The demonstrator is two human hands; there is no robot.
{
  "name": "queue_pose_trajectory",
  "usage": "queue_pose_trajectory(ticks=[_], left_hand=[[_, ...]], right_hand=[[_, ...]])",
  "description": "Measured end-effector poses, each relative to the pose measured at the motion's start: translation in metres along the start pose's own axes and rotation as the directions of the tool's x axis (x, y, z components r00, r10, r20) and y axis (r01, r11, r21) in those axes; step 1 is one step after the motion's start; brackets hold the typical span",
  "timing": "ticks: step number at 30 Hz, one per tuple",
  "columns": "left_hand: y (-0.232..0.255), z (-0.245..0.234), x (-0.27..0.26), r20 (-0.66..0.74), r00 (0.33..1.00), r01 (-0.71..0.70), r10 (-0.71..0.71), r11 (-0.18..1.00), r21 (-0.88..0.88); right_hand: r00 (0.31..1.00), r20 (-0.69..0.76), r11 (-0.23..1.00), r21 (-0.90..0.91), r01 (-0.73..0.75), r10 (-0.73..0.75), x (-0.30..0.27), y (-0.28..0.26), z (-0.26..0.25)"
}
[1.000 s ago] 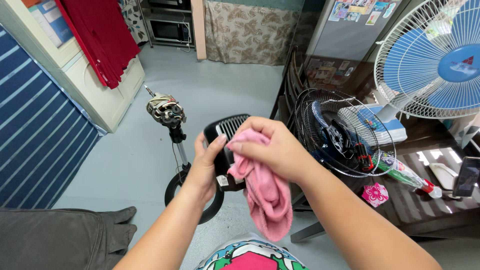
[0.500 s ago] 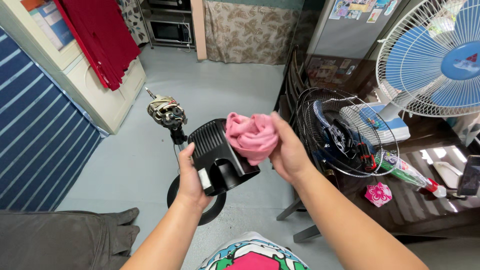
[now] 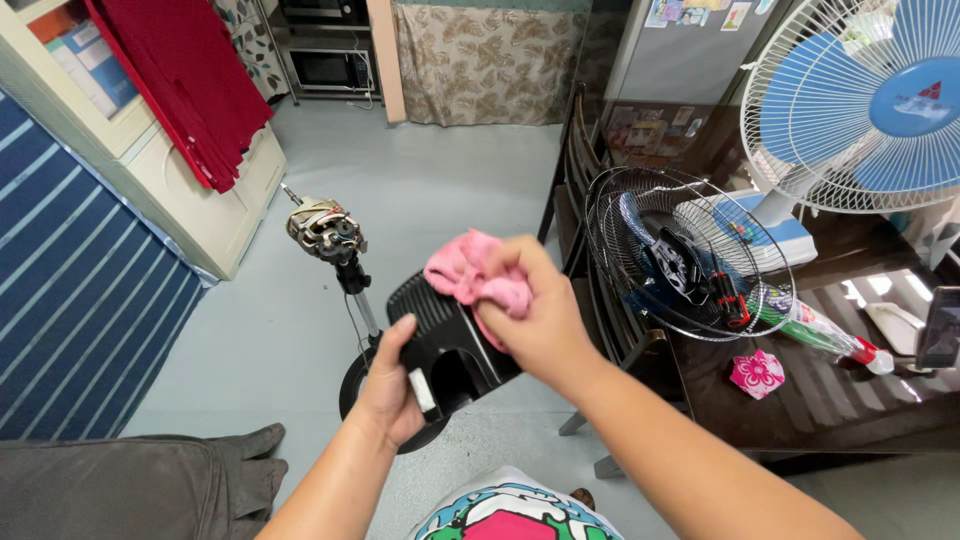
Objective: The person uses a screwdriver to loosen and remove the top cover of a standing fan. After detaching the cover, they wipe its exterior and interior surfaces with a pink cloth, turning the part over to clean multiple sides.
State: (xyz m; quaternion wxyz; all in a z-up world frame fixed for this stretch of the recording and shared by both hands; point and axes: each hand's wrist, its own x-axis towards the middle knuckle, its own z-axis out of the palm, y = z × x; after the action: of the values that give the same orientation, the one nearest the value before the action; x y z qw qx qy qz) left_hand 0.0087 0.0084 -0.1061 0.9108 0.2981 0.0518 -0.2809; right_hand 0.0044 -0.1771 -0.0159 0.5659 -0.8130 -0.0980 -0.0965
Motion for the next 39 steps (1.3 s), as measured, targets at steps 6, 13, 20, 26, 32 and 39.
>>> queue_pose_trajectory(ticks=[6,13,20,26,32,39], left_hand=[[0.008,0.015,0.0,-0.061,0.986,-0.16,0.152,0.976,-0.148],[0.016,0.023,-0.009,-0.136,0.956,-0.281,0.261,0.947,-0.157],[0.0,0.022,-0.01,-0.15,0.974,-0.181,0.172,0.983,-0.044],[0.024,0.027,0.002,-0.224,0.921,-0.33,0.319,0.944,-0.014],[0.033,0.029,-0.005,-0.148,0.969,-0.191,0.198,0.98,0.059],[0.024,0.033,-0.003,-0.067,0.969,-0.233,0.238,0.969,0.075]], right_hand=[[0.701,-0.194,0.725,-0.257,0.639,-0.687,0.032,-0.016,-0.033],[0.925,0.208,0.935,0.231,0.269,-0.317,0.0,0.008,0.001],[0.976,0.208,0.932,0.361,-0.02,-0.06,0.021,0.022,0.006],[0.973,0.148,0.948,0.293,0.128,-0.177,0.0,0.022,0.02],[0.939,0.211,0.939,0.27,0.212,-0.272,0.005,0.017,0.011],[0.905,0.037,0.906,0.044,0.422,-0.423,0.024,0.015,0.001]])
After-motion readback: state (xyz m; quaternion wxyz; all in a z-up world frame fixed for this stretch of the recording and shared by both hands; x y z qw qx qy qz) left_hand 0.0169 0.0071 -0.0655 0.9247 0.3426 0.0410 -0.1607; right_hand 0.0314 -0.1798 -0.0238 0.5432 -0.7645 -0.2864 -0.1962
